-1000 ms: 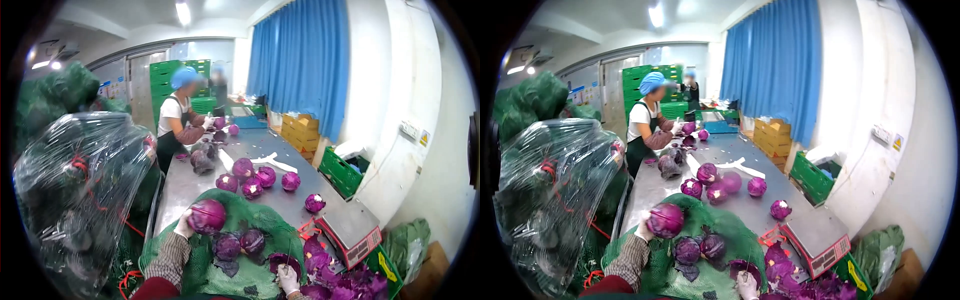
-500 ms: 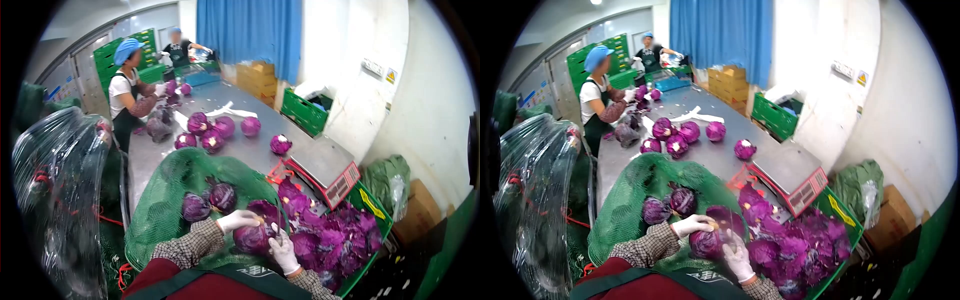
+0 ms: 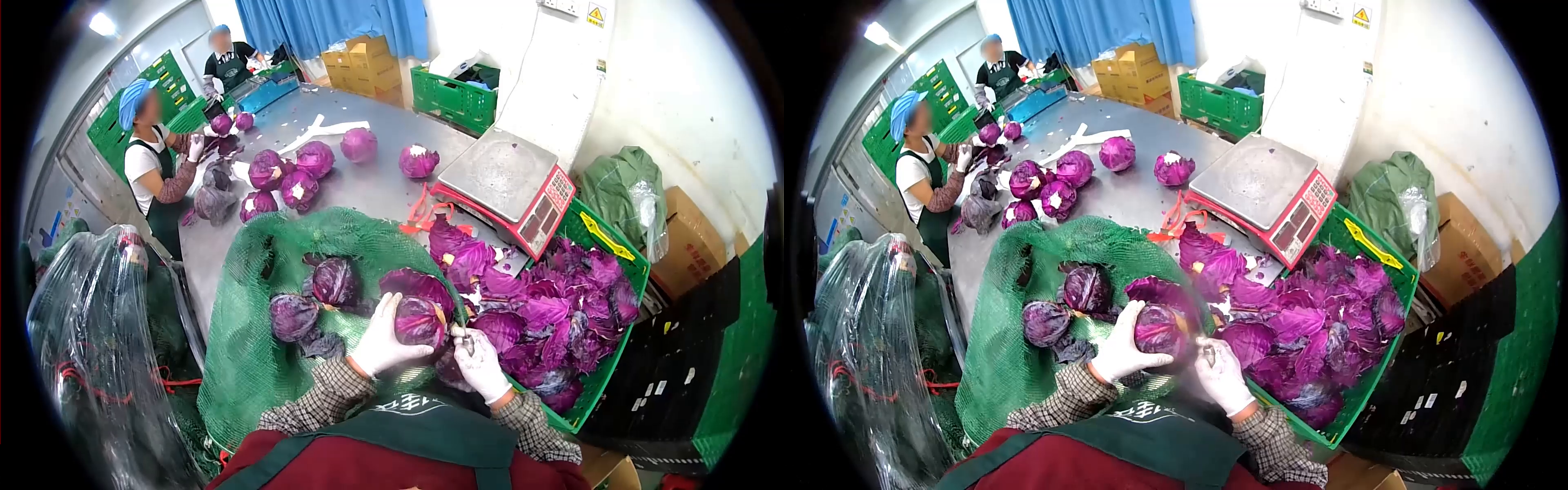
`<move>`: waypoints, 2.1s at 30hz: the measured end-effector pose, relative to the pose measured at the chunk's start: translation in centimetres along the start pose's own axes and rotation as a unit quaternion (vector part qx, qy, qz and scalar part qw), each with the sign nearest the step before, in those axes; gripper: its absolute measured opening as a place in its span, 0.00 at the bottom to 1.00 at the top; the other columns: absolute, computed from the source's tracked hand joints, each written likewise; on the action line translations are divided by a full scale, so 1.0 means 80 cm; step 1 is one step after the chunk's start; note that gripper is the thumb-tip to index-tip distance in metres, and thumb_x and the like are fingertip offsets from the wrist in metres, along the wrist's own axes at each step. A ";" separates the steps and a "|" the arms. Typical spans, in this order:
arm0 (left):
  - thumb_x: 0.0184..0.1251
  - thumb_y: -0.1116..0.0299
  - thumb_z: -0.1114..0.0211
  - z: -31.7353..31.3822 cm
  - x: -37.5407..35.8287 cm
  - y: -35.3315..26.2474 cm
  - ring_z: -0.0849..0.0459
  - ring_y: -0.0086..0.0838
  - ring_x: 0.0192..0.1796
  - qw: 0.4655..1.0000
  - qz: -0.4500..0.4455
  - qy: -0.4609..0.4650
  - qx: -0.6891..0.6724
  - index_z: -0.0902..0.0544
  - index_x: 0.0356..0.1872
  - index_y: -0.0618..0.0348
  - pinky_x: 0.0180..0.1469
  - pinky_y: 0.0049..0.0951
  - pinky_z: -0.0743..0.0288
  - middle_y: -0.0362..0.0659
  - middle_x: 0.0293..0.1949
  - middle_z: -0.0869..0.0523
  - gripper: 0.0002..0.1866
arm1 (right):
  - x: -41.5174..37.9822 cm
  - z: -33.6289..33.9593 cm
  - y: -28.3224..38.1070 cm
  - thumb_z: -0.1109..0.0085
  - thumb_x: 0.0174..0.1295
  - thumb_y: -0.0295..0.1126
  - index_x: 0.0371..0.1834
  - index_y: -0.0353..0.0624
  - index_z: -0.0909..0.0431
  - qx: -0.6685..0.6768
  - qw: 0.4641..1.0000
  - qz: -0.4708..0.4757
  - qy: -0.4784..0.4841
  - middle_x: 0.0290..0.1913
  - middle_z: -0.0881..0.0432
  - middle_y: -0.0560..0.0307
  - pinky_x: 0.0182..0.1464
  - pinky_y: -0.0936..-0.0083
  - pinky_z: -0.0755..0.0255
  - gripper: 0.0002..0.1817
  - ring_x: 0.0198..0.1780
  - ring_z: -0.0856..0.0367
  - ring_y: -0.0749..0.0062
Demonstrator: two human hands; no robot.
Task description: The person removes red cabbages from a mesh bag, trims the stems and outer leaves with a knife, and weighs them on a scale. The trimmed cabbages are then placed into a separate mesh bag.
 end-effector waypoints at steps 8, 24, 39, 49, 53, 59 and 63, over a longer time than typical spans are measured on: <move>0.37 0.43 0.20 0.010 0.025 -0.012 0.36 0.52 0.71 0.999 0.002 0.026 -0.020 0.39 0.68 0.73 0.73 0.42 0.41 0.65 0.67 0.34 0.61 | -0.012 0.017 0.018 0.43 0.62 0.27 0.47 0.38 0.24 0.052 0.957 -0.220 0.184 0.32 0.19 0.51 0.38 0.69 0.24 0.11 0.34 0.18 0.61; 0.39 0.38 0.23 0.002 0.044 -0.015 0.37 0.57 0.72 0.997 0.036 0.056 0.048 0.41 0.68 0.77 0.74 0.44 0.43 0.69 0.67 0.35 0.63 | 0.025 -0.001 -0.012 0.45 0.60 0.32 0.44 0.39 0.31 -0.151 0.948 -0.166 0.227 0.27 0.20 0.43 0.32 0.54 0.23 0.12 0.29 0.18 0.45; 0.35 0.44 0.16 0.009 -0.051 0.062 0.43 0.50 0.75 0.992 0.023 -0.006 -0.121 0.50 0.73 0.73 0.76 0.40 0.47 0.63 0.72 0.44 0.69 | -0.006 -0.010 -0.016 0.45 0.62 0.27 0.57 0.38 0.27 -0.068 0.978 0.006 0.196 0.49 0.20 0.46 0.44 0.65 0.21 0.19 0.45 0.18 0.54; 0.37 0.35 0.22 0.012 -0.013 -0.011 0.42 0.61 0.73 0.993 -0.086 -0.010 0.086 0.45 0.72 0.72 0.74 0.49 0.45 0.67 0.71 0.42 0.67 | -0.030 0.139 -0.035 0.49 0.68 0.24 0.54 0.31 0.28 0.281 0.884 -0.374 0.021 0.40 0.18 0.54 0.37 0.78 0.26 0.14 0.36 0.20 0.72; 0.35 0.36 0.21 0.010 -0.003 0.006 0.39 0.57 0.72 0.994 -0.096 0.006 0.060 0.41 0.70 0.74 0.74 0.46 0.44 0.65 0.69 0.38 0.66 | -0.058 0.212 -0.063 0.48 0.71 0.33 0.44 0.33 0.23 -0.217 0.930 -0.293 0.039 0.31 0.19 0.46 0.37 0.63 0.26 0.12 0.30 0.20 0.55; 0.40 0.30 0.27 0.033 0.015 -0.022 0.37 0.57 0.70 0.983 -0.033 0.049 0.172 0.36 0.66 0.77 0.71 0.46 0.41 0.68 0.68 0.36 0.63 | -0.008 0.183 -0.025 0.45 0.66 0.26 0.51 0.35 0.27 -0.192 0.955 -0.219 0.053 0.43 0.23 0.45 0.40 0.69 0.23 0.12 0.37 0.19 0.58; 0.42 0.29 0.28 0.014 -0.013 -0.025 0.38 0.62 0.69 0.984 -0.022 -0.009 0.177 0.45 0.69 0.79 0.71 0.51 0.42 0.71 0.68 0.40 0.67 | 0.009 0.104 0.001 0.47 0.67 0.24 0.50 0.37 0.26 -0.003 0.973 -0.171 0.156 0.40 0.22 0.47 0.42 0.68 0.24 0.10 0.38 0.21 0.60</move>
Point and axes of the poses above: each hand's wrist, its own x-axis towards the middle knuckle, its own z-axis out of the back of the hand, y = z × x, the point moved 4 cm from there along x, towards the middle knuckle
